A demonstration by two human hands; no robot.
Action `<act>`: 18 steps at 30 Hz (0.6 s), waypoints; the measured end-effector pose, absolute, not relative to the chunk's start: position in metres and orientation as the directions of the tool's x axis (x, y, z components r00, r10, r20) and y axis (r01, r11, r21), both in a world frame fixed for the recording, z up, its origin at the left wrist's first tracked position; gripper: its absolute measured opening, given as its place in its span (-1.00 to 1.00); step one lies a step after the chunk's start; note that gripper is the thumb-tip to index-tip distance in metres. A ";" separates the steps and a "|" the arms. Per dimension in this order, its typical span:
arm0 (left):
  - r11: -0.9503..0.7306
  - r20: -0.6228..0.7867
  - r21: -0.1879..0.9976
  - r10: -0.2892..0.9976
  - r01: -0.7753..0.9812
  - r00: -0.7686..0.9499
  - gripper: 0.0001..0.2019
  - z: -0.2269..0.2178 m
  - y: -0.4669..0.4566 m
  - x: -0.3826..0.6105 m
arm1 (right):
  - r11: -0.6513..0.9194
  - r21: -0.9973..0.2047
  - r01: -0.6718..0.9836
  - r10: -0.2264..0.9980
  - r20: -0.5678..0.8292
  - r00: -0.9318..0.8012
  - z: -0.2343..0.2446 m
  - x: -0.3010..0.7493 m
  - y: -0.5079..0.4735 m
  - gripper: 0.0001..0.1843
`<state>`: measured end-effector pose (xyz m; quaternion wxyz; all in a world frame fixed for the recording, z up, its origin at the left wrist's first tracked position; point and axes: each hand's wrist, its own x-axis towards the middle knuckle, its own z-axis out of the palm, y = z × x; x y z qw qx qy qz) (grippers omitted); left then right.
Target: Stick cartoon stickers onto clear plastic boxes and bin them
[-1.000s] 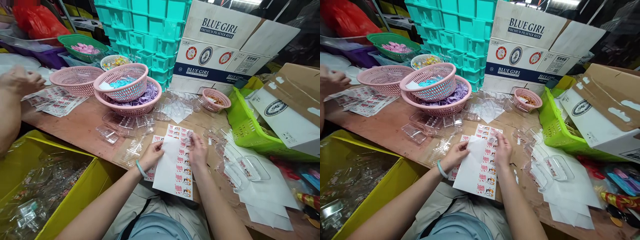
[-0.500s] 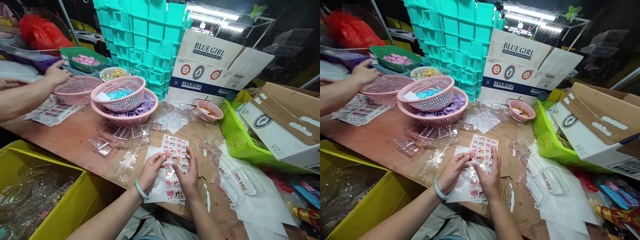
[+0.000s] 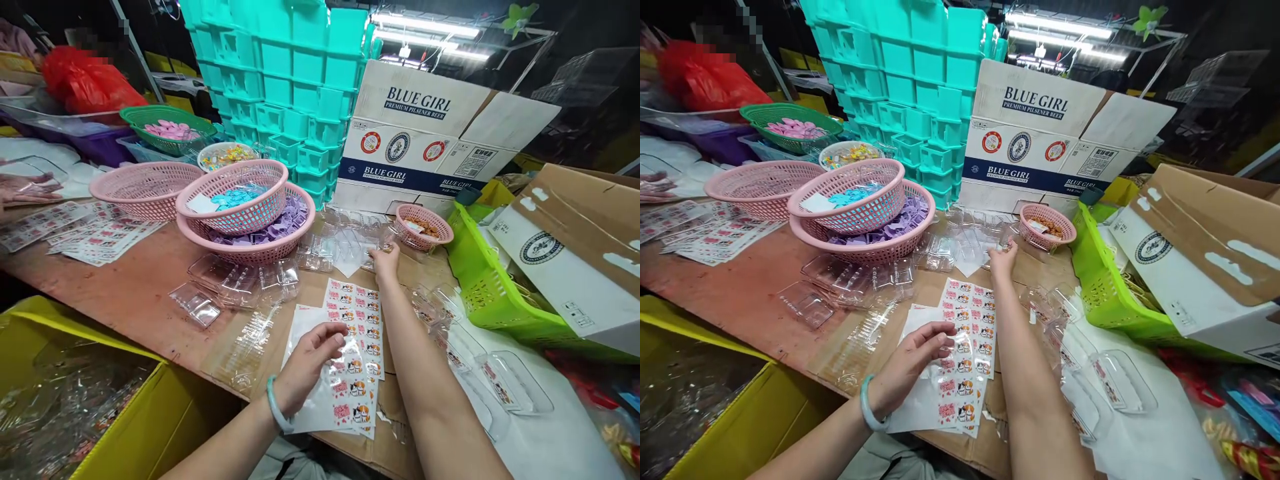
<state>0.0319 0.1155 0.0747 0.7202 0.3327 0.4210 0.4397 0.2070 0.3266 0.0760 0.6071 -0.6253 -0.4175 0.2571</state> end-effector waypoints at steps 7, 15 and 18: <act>0.544 -0.386 0.559 0.838 -0.625 0.385 -0.42 0.105 0.139 0.009 | 0.706 0.000 0.708 0.388 0.836 -0.388 0.074 0.181 0.185 -0.56; 0.599 -0.389 0.456 0.800 -0.659 0.457 -0.55 0.085 0.116 -0.001 | 0.843 0.074 0.532 0.335 0.701 -0.629 0.049 0.183 0.103 -0.59; 0.590 -0.384 0.434 0.805 -0.681 0.452 -0.56 0.079 0.109 -0.011 | 0.818 -0.084 0.569 0.399 0.796 -0.456 0.052 0.181 0.087 -0.42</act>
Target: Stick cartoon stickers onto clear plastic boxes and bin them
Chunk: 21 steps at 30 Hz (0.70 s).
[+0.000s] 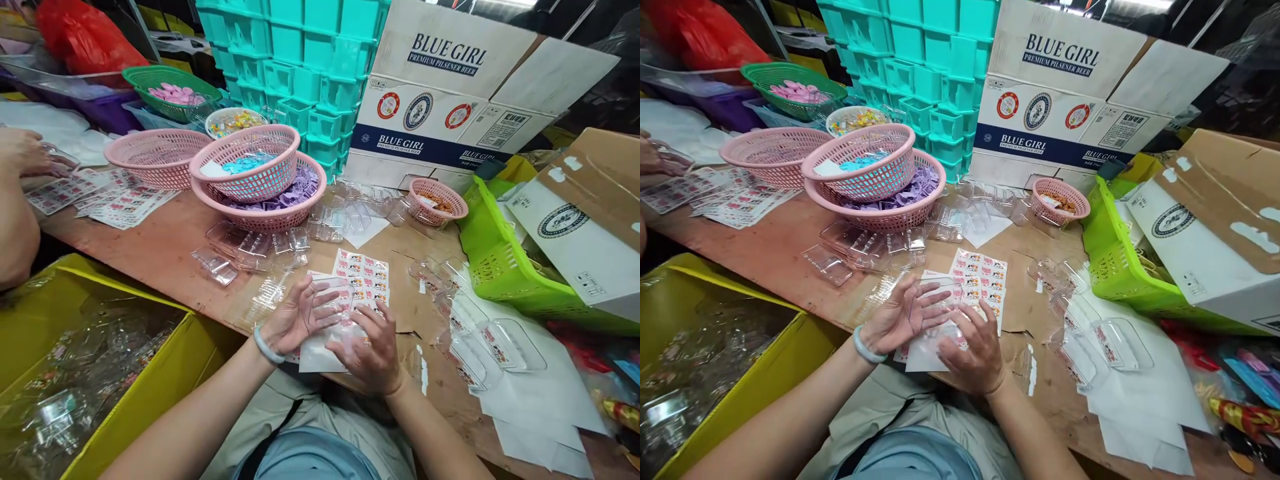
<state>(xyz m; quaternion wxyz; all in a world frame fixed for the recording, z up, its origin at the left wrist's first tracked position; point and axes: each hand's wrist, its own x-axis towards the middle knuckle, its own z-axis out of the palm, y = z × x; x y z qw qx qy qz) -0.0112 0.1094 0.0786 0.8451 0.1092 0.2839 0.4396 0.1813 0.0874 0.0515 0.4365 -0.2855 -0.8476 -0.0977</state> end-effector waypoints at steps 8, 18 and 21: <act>0.669 -0.393 0.470 0.743 -0.575 0.542 -0.56 0.075 0.092 -0.003 | 0.686 -0.175 0.706 0.510 0.808 -0.295 0.041 0.184 0.100 -0.15; 0.515 -0.423 0.677 0.857 -0.526 0.295 -0.67 0.066 0.086 -0.015 | 0.511 -0.555 0.657 0.806 0.575 -0.142 0.083 0.182 0.075 -0.34; 0.528 -0.399 0.726 0.845 -0.440 0.357 -0.65 0.060 0.092 -0.020 | 0.383 -0.771 0.508 0.905 0.423 -0.041 0.103 0.181 0.071 -0.78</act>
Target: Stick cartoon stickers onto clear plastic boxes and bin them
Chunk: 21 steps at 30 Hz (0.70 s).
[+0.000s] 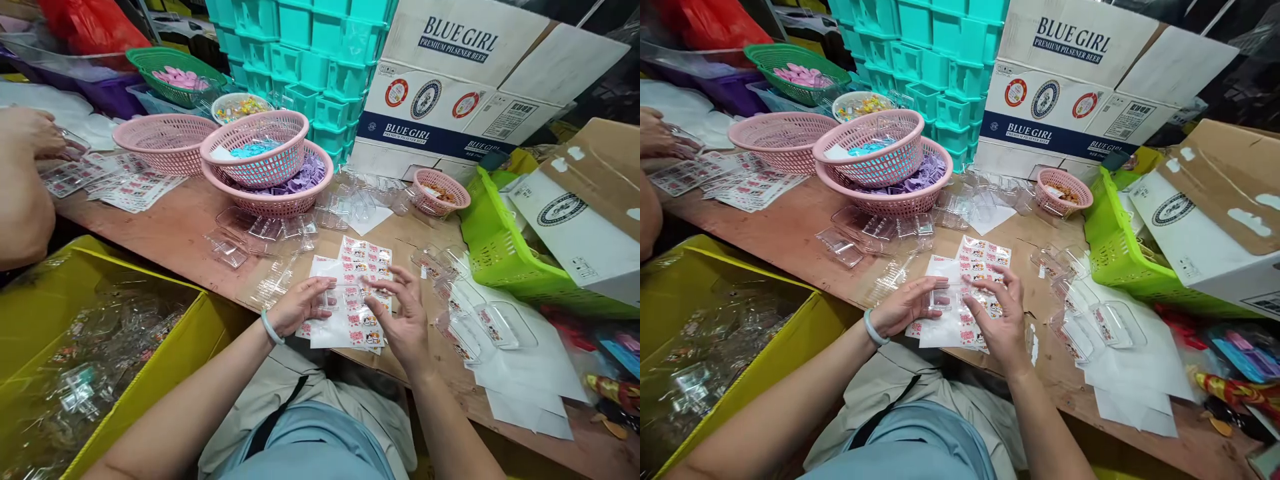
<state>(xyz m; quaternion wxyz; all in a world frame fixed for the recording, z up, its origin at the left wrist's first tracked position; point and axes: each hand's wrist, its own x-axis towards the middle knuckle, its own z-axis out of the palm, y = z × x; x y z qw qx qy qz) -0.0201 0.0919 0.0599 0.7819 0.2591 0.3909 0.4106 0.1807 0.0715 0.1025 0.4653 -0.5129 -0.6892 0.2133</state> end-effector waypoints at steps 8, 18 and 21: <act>0.526 -0.363 0.741 0.836 -0.416 0.412 -0.64 0.057 0.089 -0.020 | -0.009 -0.960 0.281 0.965 -0.082 -0.247 0.103 0.166 0.079 -0.66; 0.544 -0.354 0.717 0.823 -0.436 0.444 -0.65 0.052 0.090 -0.023 | -0.043 -0.932 0.360 0.954 -0.145 -0.262 0.096 0.167 0.084 -0.64; 0.541 -0.348 0.724 0.822 -0.428 0.450 -0.65 0.052 0.090 -0.023 | -0.021 -0.925 0.379 0.953 -0.133 -0.273 0.097 0.167 0.084 -0.65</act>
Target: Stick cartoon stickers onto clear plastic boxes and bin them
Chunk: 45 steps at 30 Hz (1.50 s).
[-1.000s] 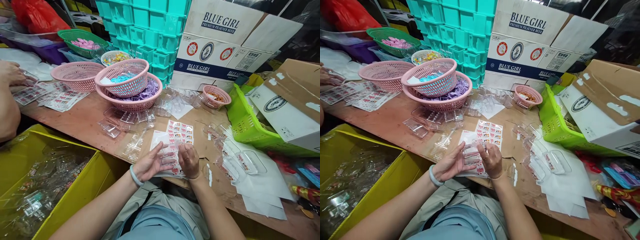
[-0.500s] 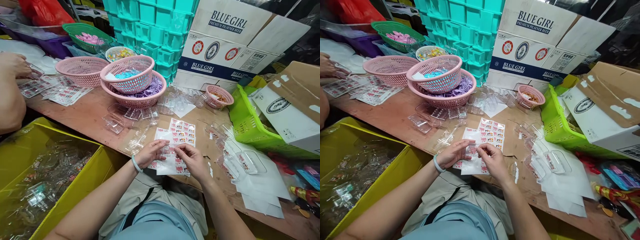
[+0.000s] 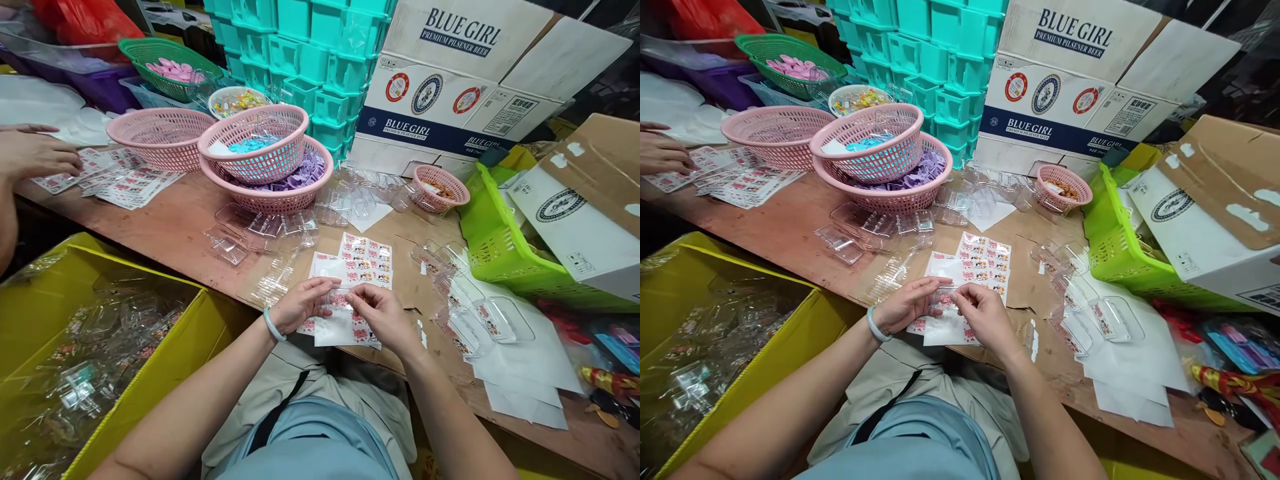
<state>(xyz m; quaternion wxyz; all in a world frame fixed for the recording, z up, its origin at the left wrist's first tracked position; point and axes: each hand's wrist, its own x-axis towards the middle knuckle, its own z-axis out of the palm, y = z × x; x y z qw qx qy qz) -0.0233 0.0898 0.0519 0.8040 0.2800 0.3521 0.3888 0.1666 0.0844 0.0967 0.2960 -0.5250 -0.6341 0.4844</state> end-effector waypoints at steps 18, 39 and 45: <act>0.542 -0.355 0.737 0.819 -0.404 0.451 -0.60 0.054 0.089 -0.022 | 0.066 -0.842 0.535 0.963 -0.087 -0.255 0.096 0.163 0.083 -0.70; 0.370 -0.279 0.889 0.905 -0.270 0.322 -0.54 0.063 0.074 -0.007 | 0.072 -0.913 0.402 0.936 0.201 0.288 0.047 0.173 0.064 -0.30; 0.309 -0.161 0.908 0.881 -0.283 0.445 -0.58 0.077 0.077 0.007 | 0.017 -0.978 0.207 1.000 0.012 -0.026 0.063 0.185 0.061 -0.50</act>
